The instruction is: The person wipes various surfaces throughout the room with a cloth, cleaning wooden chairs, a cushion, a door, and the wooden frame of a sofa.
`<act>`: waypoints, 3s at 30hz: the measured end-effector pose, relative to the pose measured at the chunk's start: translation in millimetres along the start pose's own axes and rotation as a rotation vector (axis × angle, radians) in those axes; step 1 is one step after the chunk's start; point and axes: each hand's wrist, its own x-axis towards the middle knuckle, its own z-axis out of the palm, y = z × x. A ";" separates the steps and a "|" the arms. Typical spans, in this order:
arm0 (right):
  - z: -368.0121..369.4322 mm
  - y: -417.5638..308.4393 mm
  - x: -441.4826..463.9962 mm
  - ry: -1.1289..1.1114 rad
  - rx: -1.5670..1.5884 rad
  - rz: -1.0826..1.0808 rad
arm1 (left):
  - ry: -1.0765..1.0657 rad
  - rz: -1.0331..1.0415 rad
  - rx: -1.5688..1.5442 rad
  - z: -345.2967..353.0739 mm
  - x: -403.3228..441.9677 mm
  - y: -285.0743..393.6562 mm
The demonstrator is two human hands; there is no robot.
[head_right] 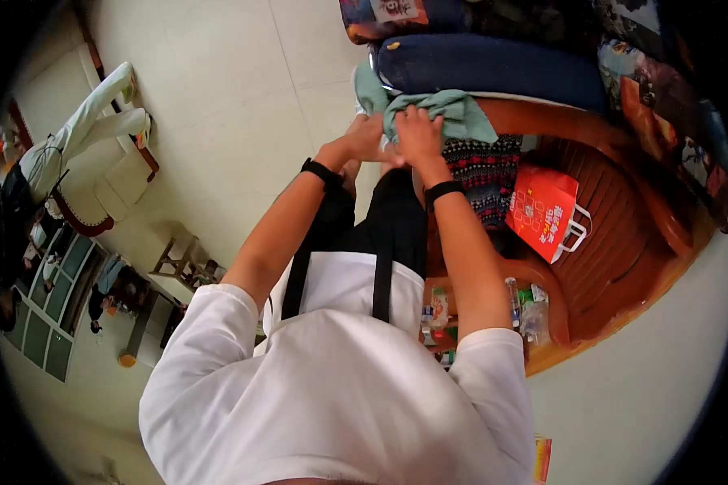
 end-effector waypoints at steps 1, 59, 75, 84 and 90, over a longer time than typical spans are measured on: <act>7.1 -1.8 7.0 0.043 0.048 -0.060 | -0.026 0.074 0.224 -21.3 -15.9 4.8; 4.7 207.7 -1.5 0.490 0.937 0.485 | 0.781 0.068 0.572 -95.1 159.2 132.6; 11.5 364.5 -19.8 0.312 0.385 0.690 | 0.757 0.065 0.629 -100.4 163.3 131.1; 21.8 225.9 -26.5 0.605 0.412 0.404 | 0.796 0.090 0.562 -99.3 159.0 133.1; 29.1 322.7 -36.0 0.290 0.924 0.525 | 0.781 0.070 0.618 -98.1 160.2 133.5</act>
